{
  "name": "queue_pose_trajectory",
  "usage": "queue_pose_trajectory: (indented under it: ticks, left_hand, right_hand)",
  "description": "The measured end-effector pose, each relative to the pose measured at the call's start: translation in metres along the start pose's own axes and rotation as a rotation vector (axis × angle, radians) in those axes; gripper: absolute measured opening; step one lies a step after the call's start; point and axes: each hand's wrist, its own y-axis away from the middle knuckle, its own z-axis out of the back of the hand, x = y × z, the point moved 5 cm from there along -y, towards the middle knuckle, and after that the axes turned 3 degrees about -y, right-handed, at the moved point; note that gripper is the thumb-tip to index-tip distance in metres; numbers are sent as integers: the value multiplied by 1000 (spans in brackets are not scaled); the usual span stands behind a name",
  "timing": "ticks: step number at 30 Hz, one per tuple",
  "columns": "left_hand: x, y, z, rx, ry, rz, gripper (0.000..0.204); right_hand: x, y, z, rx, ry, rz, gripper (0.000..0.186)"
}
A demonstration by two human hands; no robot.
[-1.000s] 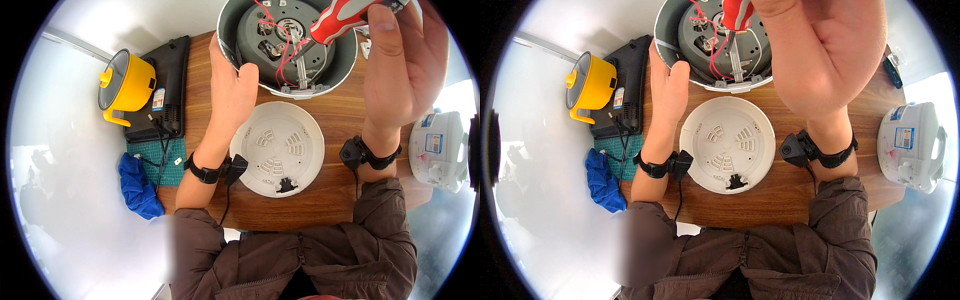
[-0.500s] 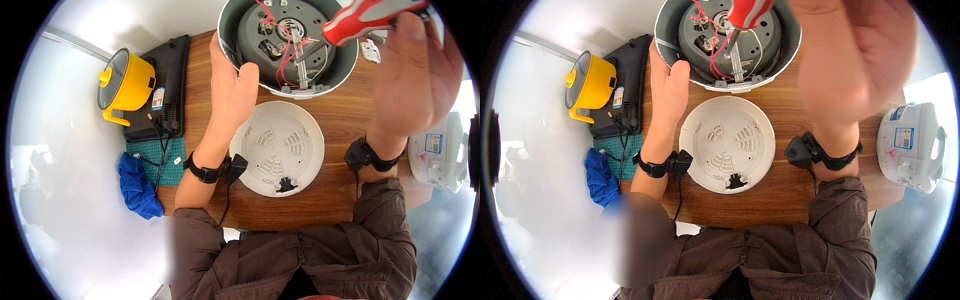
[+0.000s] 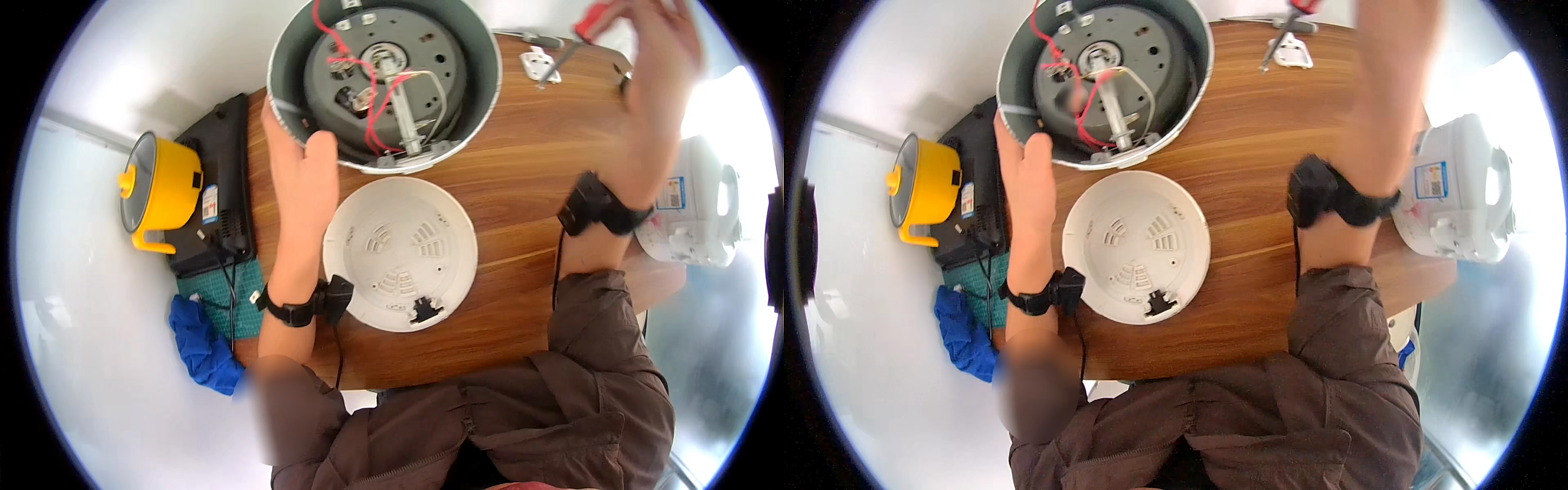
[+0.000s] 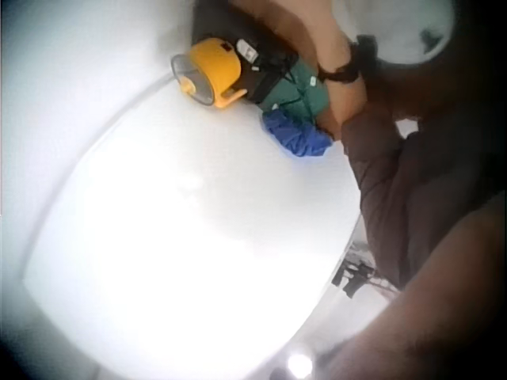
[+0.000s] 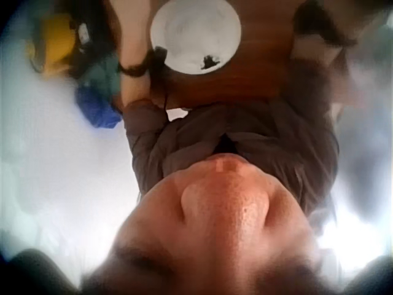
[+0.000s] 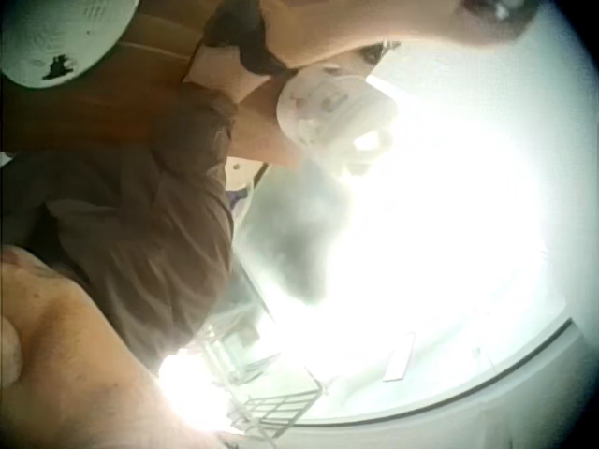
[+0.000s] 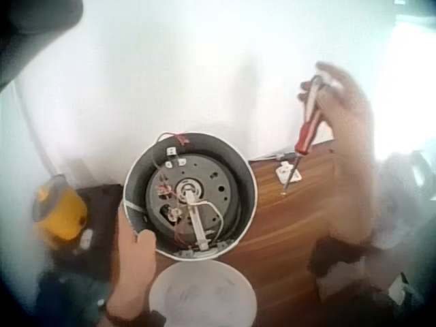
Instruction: The person disassembles a white cylindrical appliance, removes the bottom cover, and uses a screwdriver to manipulate internal components and wires. The person repeatedly removes and reattaches the bottom cover while adjusting parts inside.
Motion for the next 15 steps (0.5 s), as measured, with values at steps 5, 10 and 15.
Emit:
queue_pose_trajectory:
  ticks: [5,10,15]
  left_hand:
    - [0,-2,-8,2,52,3,60]
    - [5,2,-3,2,59,45,64]
    - [2,3,-3,-2,40,24,63]
  right_hand:
    - [-125,-2,-7,131,-120,-386,45]
    - [-218,8,-14,114,200,-407,45]
    - [-219,12,-11,100,269,-391,43]
